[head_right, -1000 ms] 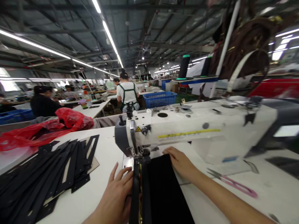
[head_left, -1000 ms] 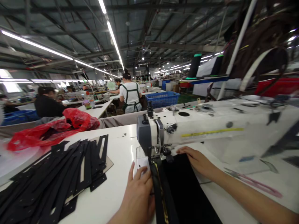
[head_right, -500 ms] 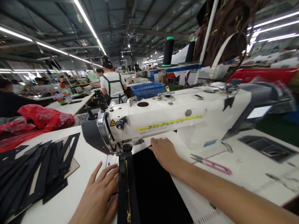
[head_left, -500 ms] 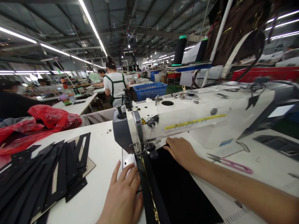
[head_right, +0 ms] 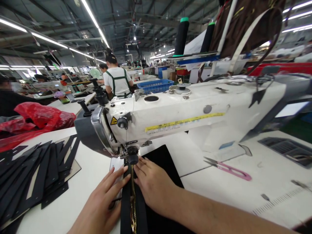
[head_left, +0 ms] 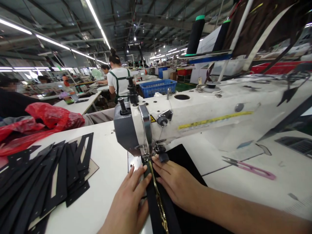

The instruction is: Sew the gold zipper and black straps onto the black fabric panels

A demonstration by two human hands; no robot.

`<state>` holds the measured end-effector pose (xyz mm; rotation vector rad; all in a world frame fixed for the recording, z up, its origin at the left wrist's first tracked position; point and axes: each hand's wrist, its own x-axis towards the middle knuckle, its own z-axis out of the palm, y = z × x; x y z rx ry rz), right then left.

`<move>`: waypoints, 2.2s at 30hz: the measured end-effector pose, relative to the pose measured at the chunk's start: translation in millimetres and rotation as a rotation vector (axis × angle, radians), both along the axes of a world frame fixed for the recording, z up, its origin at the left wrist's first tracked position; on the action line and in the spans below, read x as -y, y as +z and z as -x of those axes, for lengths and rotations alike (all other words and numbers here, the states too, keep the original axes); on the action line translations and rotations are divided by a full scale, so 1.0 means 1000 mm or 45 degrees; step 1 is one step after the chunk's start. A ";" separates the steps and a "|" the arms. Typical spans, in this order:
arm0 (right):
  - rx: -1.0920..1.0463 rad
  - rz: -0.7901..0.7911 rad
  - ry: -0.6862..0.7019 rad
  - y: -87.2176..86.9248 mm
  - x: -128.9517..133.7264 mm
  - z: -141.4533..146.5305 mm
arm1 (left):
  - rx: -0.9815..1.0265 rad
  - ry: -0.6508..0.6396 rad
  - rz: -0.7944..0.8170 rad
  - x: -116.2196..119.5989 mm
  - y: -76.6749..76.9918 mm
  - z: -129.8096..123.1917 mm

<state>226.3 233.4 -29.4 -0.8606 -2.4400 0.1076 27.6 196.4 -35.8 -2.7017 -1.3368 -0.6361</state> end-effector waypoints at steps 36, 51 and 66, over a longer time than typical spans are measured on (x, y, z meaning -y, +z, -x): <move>-0.071 0.222 0.047 0.016 0.004 0.000 | 0.017 -0.001 0.110 -0.004 0.020 -0.014; 0.156 0.619 -0.250 0.045 0.038 0.016 | 0.188 -0.021 0.225 0.008 0.026 -0.013; 0.164 0.721 -0.288 0.052 0.045 0.019 | 0.089 0.071 0.157 0.035 0.025 -0.013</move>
